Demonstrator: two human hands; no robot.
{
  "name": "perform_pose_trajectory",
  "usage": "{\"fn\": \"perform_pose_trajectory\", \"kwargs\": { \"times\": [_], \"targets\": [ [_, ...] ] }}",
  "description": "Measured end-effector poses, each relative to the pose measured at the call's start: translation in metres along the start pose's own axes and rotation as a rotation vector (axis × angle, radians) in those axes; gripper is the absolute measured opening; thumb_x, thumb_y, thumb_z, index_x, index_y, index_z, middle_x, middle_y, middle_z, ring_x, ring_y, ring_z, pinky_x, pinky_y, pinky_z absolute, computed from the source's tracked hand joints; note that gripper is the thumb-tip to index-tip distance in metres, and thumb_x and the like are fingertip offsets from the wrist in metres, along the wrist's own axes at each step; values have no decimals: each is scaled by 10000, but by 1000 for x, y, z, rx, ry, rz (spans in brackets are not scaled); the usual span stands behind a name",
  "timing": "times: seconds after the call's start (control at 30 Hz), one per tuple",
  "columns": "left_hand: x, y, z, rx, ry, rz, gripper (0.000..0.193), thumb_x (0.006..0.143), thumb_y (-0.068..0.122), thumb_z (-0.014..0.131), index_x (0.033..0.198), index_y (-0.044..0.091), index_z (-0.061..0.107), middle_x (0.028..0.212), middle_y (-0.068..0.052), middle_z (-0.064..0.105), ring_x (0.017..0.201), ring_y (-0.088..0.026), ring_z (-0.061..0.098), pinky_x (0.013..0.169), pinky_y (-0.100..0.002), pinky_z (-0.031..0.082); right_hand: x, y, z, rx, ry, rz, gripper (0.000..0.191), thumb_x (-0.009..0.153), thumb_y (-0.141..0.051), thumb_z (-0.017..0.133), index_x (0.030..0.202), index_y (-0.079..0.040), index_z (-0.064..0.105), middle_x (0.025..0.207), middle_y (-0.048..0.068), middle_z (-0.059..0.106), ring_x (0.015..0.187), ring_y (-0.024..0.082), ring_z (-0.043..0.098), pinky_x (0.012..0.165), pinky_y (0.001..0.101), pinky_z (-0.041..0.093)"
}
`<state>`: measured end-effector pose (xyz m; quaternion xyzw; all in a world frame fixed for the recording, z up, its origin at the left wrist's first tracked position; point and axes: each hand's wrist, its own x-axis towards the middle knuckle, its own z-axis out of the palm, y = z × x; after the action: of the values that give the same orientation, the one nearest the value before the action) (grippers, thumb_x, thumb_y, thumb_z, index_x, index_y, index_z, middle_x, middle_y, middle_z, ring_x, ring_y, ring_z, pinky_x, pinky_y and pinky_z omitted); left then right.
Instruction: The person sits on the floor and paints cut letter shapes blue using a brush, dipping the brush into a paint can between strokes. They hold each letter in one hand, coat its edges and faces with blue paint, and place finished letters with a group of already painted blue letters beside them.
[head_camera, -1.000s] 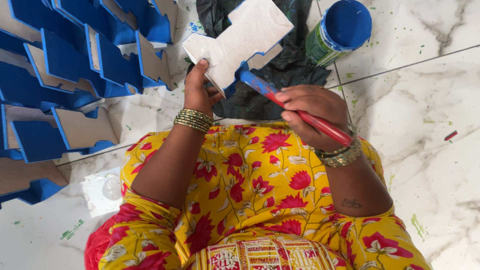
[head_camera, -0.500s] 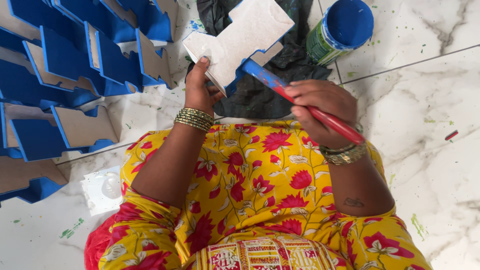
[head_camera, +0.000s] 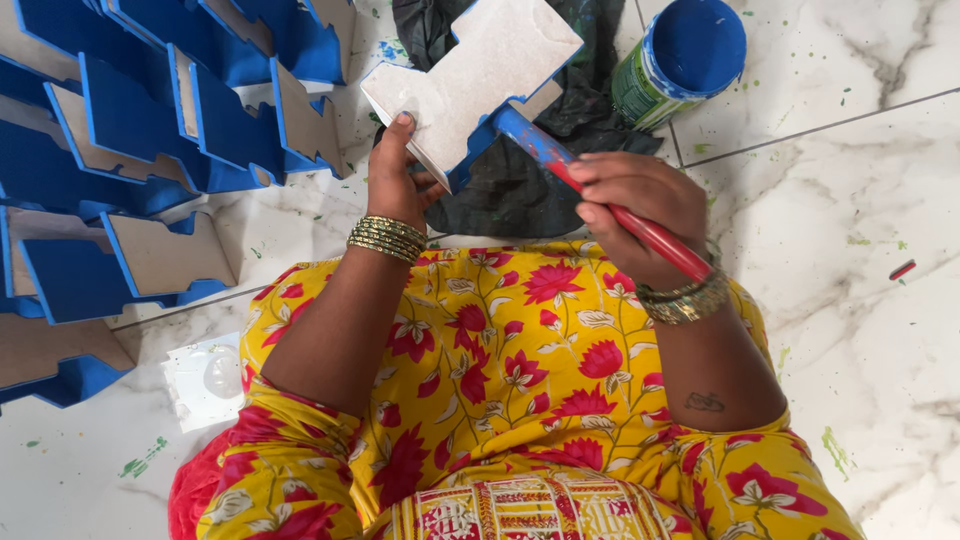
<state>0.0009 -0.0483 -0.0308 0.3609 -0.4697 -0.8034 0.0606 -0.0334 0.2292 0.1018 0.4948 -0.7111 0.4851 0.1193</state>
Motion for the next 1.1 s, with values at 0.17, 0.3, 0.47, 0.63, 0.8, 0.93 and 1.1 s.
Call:
{"fn": "perform_pose_trajectory", "kwargs": {
  "times": [0.17, 0.3, 0.47, 0.63, 0.8, 0.93, 1.1],
  "targets": [
    [0, 3, -2, -21, 30, -5, 797, 785, 607, 605, 1383, 86, 526, 1154, -139, 698, 847, -235, 746, 701, -390, 576, 2, 2, -3, -5, -76, 102, 102, 930, 1, 742, 1007, -10, 676, 1095, 135, 747, 960, 254, 756, 855, 336, 602],
    [5, 3, -5, -56, 11, -1, 816, 785, 621, 614, 1391, 80, 532, 1167, -169, 707, 878, -254, 752, 737, -401, 580, -8, -10, -29, -3, -77, 149, 80, 947, 2, 723, 1015, -3, 683, 1089, 121, 750, 911, 224, 760, 822, 310, 599],
    [6, 1, -6, -102, 39, 0, 816, 764, 608, 630, 1386, 96, 498, 1168, -137, 684, 915, -276, 761, 762, -434, 607, -11, -7, -27, 36, 36, 64, 88, 983, -1, 721, 1047, -12, 663, 1129, 128, 741, 1012, 251, 758, 911, 331, 618],
    [2, 0, -4, -42, 18, 14, 834, 758, 625, 636, 1389, 90, 526, 1144, -147, 703, 892, -272, 749, 747, -419, 578, 0, 6, -6, 27, -14, 62, 115, 977, -17, 736, 1063, -2, 661, 1134, 143, 737, 1080, 279, 747, 914, 342, 608],
    [6, 2, -9, -61, 54, -7, 847, 756, 628, 646, 1386, 77, 523, 1146, -150, 701, 883, -267, 753, 777, -428, 586, -6, -5, -28, -36, -90, 141, 101, 946, -14, 726, 1037, -16, 682, 1083, 112, 754, 981, 239, 755, 847, 321, 600],
    [9, 0, -9, -77, 48, 7, 848, 773, 627, 637, 1392, 62, 505, 1163, -157, 692, 893, -271, 747, 795, -436, 591, -9, -12, -31, 5, -4, 113, 99, 986, -16, 734, 1046, -36, 658, 1125, 107, 745, 989, 227, 759, 870, 317, 613],
    [6, 0, -6, -19, 67, 15, 860, 778, 634, 607, 1411, 65, 490, 1191, -184, 677, 945, -280, 749, 801, -433, 587, -2, -7, -23, -23, -96, 73, 106, 938, -5, 741, 1001, -14, 656, 1074, 122, 747, 993, 250, 754, 866, 341, 601]
  ]
}}
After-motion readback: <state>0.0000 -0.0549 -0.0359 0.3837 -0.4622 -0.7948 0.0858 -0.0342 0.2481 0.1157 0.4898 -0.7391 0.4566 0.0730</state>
